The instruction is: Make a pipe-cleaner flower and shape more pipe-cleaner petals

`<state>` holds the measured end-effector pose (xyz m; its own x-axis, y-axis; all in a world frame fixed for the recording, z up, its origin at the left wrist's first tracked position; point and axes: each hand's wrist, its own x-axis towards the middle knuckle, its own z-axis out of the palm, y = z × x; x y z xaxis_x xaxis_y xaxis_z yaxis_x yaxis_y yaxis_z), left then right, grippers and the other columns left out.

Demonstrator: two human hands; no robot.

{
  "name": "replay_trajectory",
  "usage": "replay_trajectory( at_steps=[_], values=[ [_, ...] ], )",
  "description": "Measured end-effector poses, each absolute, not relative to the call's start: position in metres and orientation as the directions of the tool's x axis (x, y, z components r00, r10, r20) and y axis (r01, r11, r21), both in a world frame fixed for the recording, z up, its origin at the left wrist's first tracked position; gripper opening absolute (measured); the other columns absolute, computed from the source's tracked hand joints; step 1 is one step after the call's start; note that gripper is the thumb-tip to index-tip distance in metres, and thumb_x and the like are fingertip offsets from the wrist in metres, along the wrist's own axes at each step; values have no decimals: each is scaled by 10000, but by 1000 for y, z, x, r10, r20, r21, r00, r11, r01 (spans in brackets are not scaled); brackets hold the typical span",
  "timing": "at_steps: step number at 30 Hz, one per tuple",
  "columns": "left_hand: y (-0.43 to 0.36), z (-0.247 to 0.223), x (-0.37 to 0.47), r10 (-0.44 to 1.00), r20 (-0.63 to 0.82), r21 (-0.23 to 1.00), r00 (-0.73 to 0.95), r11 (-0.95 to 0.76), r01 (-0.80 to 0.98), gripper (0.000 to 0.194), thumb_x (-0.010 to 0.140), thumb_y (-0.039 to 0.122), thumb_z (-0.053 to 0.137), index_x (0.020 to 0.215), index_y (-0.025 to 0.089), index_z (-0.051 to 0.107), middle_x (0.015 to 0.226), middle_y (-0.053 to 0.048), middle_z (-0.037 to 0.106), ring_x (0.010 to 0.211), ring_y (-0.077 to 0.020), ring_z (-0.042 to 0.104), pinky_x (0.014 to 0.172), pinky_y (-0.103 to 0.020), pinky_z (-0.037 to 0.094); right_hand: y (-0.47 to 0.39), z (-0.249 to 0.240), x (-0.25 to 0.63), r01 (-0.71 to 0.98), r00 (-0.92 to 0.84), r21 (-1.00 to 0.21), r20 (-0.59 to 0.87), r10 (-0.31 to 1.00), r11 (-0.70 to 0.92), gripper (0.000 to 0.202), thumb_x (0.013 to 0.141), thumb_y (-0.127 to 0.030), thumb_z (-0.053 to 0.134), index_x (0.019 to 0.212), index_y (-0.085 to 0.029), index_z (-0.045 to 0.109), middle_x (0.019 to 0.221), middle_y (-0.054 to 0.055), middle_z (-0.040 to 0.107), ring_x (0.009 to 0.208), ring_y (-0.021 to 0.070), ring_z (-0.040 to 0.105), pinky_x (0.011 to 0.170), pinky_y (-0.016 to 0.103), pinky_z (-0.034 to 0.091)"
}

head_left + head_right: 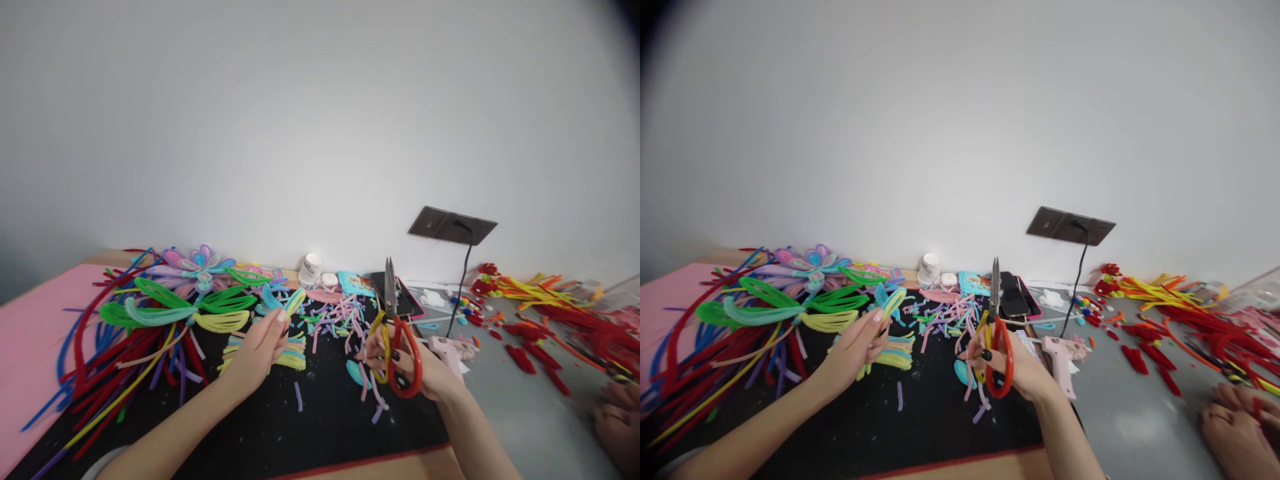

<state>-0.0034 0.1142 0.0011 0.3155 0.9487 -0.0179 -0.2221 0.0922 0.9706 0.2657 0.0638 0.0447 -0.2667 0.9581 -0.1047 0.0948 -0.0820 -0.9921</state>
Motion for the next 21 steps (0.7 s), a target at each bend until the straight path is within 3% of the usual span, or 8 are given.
replay_trajectory(
  at_steps=[3, 7, 9, 14, 21],
  values=[
    [114, -2, -4, 957, 1, 982, 291, 53, -179, 398, 844, 559, 419, 690, 194, 382, 582, 79, 230, 477, -67, 195, 411, -183, 149, 56, 35, 254, -97, -349, -986, -97, 932, -139, 545, 635, -666, 624, 899, -195, 547, 882, 104, 586, 723, 203, 588, 651, 351, 484],
    [113, -2, -6, 967, 58, 996, 248, -38, -83, 356, 866, 503, 415, 681, 200, 388, 600, 60, 282, 495, -85, 250, 426, -198, 180, 48, 25, 231, -206, -488, -930, -171, 856, -303, 624, 686, -783, 422, 787, -179, 536, 616, 10, 498, 424, 106, 459, 554, 339, 496],
    [113, -3, -6, 970, 83, 996, 228, -76, -37, 348, 873, 491, 405, 679, 203, 394, 596, 54, 302, 505, -96, 270, 441, -204, 203, 46, 21, 220, -250, -552, -900, -170, 816, -356, 632, 721, -781, 356, 750, -169, 509, 566, -19, 449, 355, 73, 378, 500, 317, 489],
    [113, -5, -8, 967, 118, 992, 225, -124, 15, 331, 877, 476, 399, 685, 207, 420, 599, 43, 340, 520, -114, 301, 484, -222, 239, 40, 12, 205, -298, -635, -861, -144, 759, -413, 608, 764, -745, 340, 740, -158, 493, 558, -18, 441, 349, 67, 372, 407, 242, 434],
    [112, 3, -10, 942, 207, 952, 262, -256, 170, 286, 897, 374, 383, 663, 216, 427, 550, 45, 340, 520, -136, 305, 521, -250, 218, 43, 7, 195, -373, -604, -856, -68, 794, -357, 677, 780, -761, 240, 786, -150, 531, 570, -3, 459, 363, 78, 368, 378, 232, 416]
  ],
)
